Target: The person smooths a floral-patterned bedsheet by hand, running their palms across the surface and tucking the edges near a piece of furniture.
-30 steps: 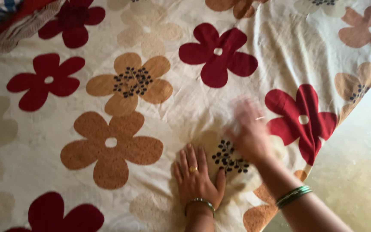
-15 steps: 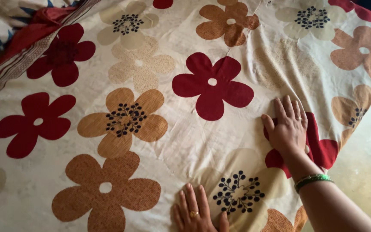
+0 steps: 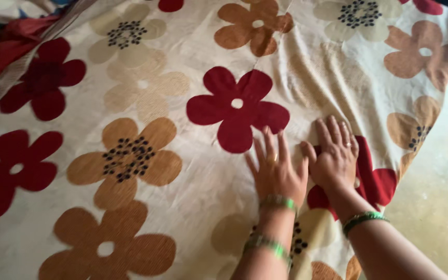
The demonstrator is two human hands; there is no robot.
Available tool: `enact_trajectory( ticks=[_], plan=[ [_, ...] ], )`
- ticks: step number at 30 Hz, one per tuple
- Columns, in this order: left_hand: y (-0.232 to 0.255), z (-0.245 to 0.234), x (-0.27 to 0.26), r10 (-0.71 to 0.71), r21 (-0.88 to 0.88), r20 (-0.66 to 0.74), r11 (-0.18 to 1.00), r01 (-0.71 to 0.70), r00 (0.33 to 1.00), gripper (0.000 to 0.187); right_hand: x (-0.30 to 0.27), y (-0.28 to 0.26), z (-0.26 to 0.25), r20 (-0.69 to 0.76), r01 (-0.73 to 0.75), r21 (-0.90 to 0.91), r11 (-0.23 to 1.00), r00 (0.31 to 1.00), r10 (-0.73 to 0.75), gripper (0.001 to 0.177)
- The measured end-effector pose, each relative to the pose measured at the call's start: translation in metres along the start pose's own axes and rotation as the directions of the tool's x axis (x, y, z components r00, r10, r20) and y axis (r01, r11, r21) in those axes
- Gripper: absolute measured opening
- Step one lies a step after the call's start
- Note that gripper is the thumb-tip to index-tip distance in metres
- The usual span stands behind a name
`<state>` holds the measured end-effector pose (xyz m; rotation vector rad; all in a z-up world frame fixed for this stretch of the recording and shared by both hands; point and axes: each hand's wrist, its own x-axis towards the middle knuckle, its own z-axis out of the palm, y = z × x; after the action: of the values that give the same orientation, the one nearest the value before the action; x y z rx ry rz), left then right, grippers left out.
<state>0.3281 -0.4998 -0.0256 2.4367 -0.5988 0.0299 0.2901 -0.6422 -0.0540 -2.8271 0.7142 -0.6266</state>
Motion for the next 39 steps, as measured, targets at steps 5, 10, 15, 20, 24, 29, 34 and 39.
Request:
enact_trajectory(
  ticks=[5, 10, 15, 20, 24, 29, 34, 39],
  plan=[
    [0.008, 0.046, 0.053, -0.002, 0.199, -0.059, 0.98, 0.013, 0.998, 0.072, -0.001, 0.005, 0.002, -0.005, -0.014, 0.051, 0.999, 1.0, 0.015, 0.054],
    [0.004, 0.054, 0.051, -0.003, 0.195, -0.033, 0.981, 0.009, 0.999, 0.074, 0.001, 0.005, 0.002, 0.007, -0.038, 0.027, 0.999, 0.999, 0.038, 0.053],
    [0.005, 0.051, 0.053, -0.022, 0.169, -0.035, 0.985, 0.027, 0.999, 0.079, 0.002, 0.001, -0.001, 0.022, -0.055, 0.036, 0.998, 0.998, 0.054, 0.054],
    [0.004, 0.053, 0.051, -0.003, 0.198, -0.066, 0.98, 0.016, 0.998, 0.077, 0.003, 0.002, -0.002, 0.029, -0.056, 0.037, 0.998, 0.998, 0.055, 0.054],
    [0.004, 0.049, 0.054, 0.001, 0.213, -0.053, 0.977, 0.01, 0.999, 0.076, 0.008, 0.0, -0.003, 0.036, -0.026, -0.01, 1.0, 0.999, 0.027, 0.059],
    [0.011, 0.038, 0.053, -0.038, 0.253, 0.018, 0.967, 0.032, 0.999, 0.075, 0.026, 0.016, -0.013, 0.171, 0.22, 0.065, 0.973, 0.958, -0.228, 0.062],
    [0.012, 0.04, 0.051, -0.044, 0.246, -0.017, 0.968, 0.047, 0.999, 0.072, 0.115, 0.111, -0.025, 0.258, 0.418, 0.109, 0.902, 0.864, -0.432, 0.068],
    [0.009, 0.047, 0.049, -0.034, 0.287, -0.046, 0.957, 0.046, 0.998, 0.07, 0.13, 0.163, -0.03, 0.404, -0.079, 0.06, 0.995, 0.913, 0.048, 0.08]
  ],
)
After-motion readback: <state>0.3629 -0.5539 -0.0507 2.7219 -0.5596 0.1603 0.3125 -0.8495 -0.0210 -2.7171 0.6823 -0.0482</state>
